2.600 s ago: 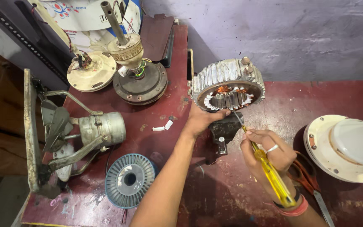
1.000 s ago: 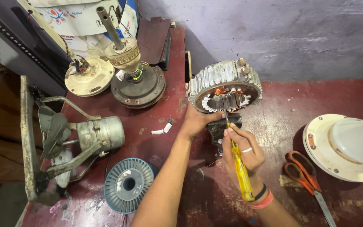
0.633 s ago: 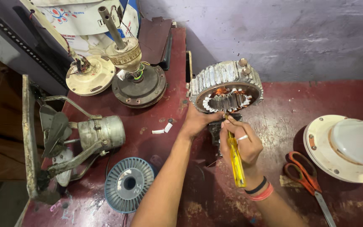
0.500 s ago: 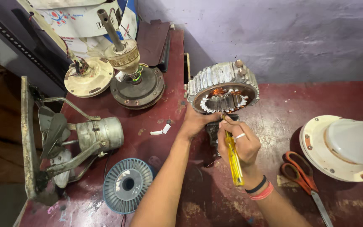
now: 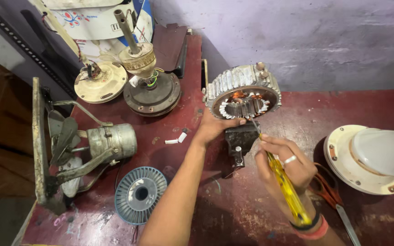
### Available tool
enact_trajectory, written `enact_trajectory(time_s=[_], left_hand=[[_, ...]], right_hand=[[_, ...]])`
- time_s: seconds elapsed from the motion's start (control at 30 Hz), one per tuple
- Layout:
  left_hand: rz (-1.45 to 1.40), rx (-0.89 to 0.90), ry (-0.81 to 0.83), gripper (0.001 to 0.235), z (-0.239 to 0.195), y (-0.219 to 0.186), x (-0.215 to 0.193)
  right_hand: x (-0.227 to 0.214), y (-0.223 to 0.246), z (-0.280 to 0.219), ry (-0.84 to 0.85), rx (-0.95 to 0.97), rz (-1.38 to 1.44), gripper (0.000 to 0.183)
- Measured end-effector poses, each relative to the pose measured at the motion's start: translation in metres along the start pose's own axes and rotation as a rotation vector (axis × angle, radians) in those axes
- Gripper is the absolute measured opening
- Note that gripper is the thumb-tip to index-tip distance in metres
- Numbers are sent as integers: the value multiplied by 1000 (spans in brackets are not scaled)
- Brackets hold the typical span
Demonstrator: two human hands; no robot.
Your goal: The person inserts white insulating spacers into the slots of a motor stator held in a bench vise, then uses a yellow-handled screwdriver to press and adjust the copper windings and spacers. The person rotates the stator to access different sections and continues inserting and adjusting components throughout the clip.
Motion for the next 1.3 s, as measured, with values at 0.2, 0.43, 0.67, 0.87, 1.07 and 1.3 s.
enact_trajectory(time_s=[0.2, 0.43, 0.67, 0.87, 1.07, 1.3], left_hand=[[-21, -4, 5, 60, 0, -3, 2], [-37, -17, -13, 64, -1, -4, 1], [14, 18, -2, 59, 0, -5, 1], [-31, 4, 3, 69, 1, 1, -1], [6, -49, -29, 71, -1, 5, -2], [-65, -43, -262, 81, -10, -7, 16]], right_hand=[[-3, 2, 14, 58, -21, -64, 10], [-1, -10, 1, 29, 3, -73, 7], [-4, -56, -29, -63, 104, 276, 13], [-41, -142, -77, -346, 581, 547, 14], [-15, -169, -115, 422, 855, -379, 23], [-6, -170, -95, 900, 975, -543, 41]])
Point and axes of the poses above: each hand's wrist, its own z-axis towards the middle knuckle, its own x-axis out of the palm, y = z × x, the point moved 3 cm from there along z, towards the middle knuckle, and after that the axes turned 4 degrees about y, right-handed, at the moved point
